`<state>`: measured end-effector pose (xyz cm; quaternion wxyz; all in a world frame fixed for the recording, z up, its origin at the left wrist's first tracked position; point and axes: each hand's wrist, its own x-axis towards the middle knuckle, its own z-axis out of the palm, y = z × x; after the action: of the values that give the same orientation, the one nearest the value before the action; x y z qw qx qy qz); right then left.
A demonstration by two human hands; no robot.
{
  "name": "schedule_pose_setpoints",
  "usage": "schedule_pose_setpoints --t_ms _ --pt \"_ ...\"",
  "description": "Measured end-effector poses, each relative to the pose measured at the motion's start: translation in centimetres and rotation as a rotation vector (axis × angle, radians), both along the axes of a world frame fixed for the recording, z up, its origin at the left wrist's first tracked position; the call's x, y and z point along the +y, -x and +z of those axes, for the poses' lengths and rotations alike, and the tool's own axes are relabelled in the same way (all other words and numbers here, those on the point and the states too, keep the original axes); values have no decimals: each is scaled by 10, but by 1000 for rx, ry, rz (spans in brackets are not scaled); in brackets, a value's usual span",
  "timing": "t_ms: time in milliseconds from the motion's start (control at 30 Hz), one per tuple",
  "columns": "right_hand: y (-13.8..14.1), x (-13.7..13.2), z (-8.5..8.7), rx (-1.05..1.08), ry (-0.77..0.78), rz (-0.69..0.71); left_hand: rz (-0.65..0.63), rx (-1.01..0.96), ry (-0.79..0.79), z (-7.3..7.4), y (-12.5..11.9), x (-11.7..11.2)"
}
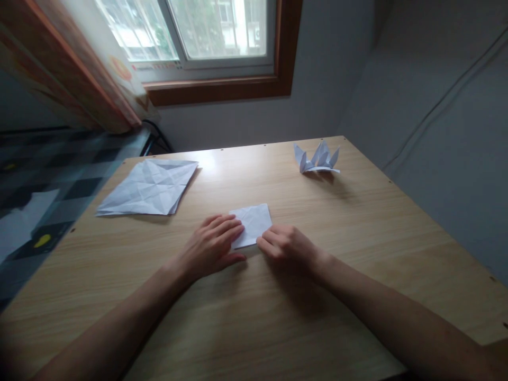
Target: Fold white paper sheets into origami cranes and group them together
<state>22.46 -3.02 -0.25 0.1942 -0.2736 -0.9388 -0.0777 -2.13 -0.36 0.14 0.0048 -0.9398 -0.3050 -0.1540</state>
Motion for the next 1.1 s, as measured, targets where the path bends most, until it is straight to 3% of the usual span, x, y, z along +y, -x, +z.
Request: schedule_pose_setpoints --t_ms 100,267,600,700,833,967,1100 --pt "3 0 -3 83 9 -62 -40 -105 -21 -3 1 1" --pt "6 0 -12 305 119 -141 22 -264 -33 -11 0 3" --pt "4 3 -9 208 161 -142 49 -134 -153 -9 -3 3" --pt "5 1 -6 165 174 -133 -48 -94 -184 -7 -6 0" --pt "13 -6 1 152 203 -171 -122 -17 -105 -3 -9 -4" --pt "19 -15 4 177 260 -118 -68 -56 -44 -1 -9 -4" --pt "19 -16 1 217 335 51 -34 -115 45 -1 -8 -2"
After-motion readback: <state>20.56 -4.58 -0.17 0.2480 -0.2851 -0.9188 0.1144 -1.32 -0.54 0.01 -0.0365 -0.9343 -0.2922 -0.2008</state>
